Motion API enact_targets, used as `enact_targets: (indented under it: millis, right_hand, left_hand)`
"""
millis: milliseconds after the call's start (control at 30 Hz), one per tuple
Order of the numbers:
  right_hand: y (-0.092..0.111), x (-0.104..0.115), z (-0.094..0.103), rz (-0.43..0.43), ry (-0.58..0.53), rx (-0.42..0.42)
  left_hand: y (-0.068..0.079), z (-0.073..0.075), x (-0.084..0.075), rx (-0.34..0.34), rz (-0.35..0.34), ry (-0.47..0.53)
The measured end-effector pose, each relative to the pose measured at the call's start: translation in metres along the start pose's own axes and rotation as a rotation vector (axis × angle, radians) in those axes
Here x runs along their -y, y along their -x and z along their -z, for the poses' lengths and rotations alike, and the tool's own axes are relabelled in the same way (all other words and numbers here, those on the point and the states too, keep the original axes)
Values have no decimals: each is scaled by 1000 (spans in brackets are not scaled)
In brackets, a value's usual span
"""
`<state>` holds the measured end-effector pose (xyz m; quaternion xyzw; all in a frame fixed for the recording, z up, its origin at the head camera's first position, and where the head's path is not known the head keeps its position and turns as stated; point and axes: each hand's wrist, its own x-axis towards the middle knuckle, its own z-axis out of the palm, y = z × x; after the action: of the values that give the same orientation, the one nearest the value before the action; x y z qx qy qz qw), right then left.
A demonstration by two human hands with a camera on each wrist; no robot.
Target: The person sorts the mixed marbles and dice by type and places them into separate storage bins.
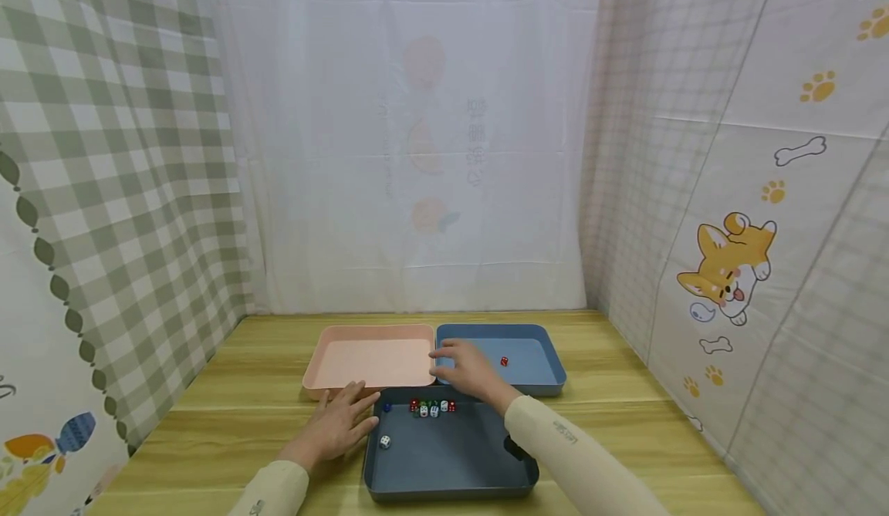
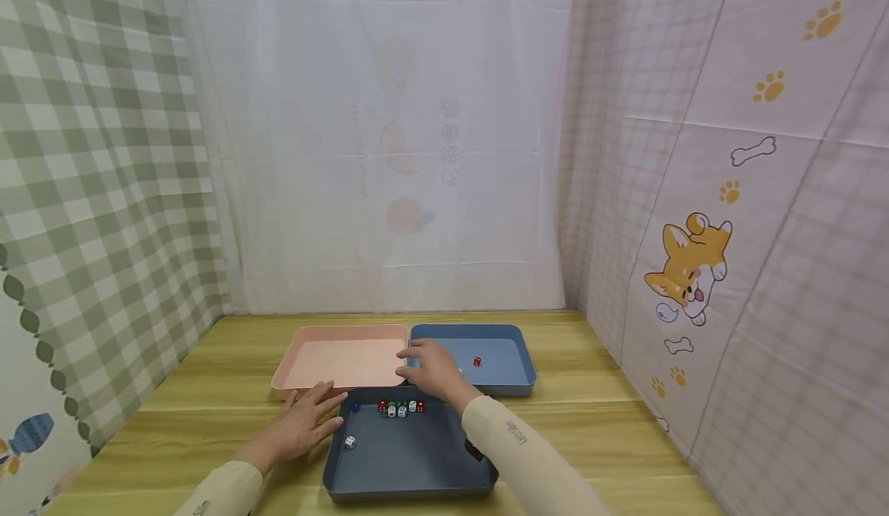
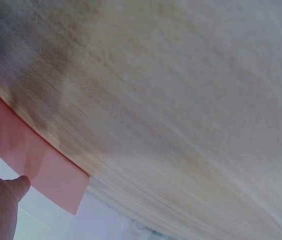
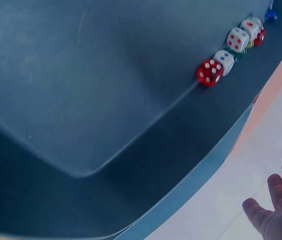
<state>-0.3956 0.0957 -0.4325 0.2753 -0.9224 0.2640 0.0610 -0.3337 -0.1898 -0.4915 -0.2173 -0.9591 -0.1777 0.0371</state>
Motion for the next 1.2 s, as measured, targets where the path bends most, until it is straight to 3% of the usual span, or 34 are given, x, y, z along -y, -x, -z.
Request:
enact_targets:
  millis: [367, 867, 1200]
  right_hand:
    - [1, 18, -22, 118, 38, 136]
    - [5, 35, -48, 207, 169, 255]
    - [10, 45, -64, 318, 324, 267]
  left_hand:
    - [-1, 0, -1, 11, 22, -5]
    - [-1, -4, 5, -40, -56, 13]
    - [0, 4, -1, 37, -6, 14]
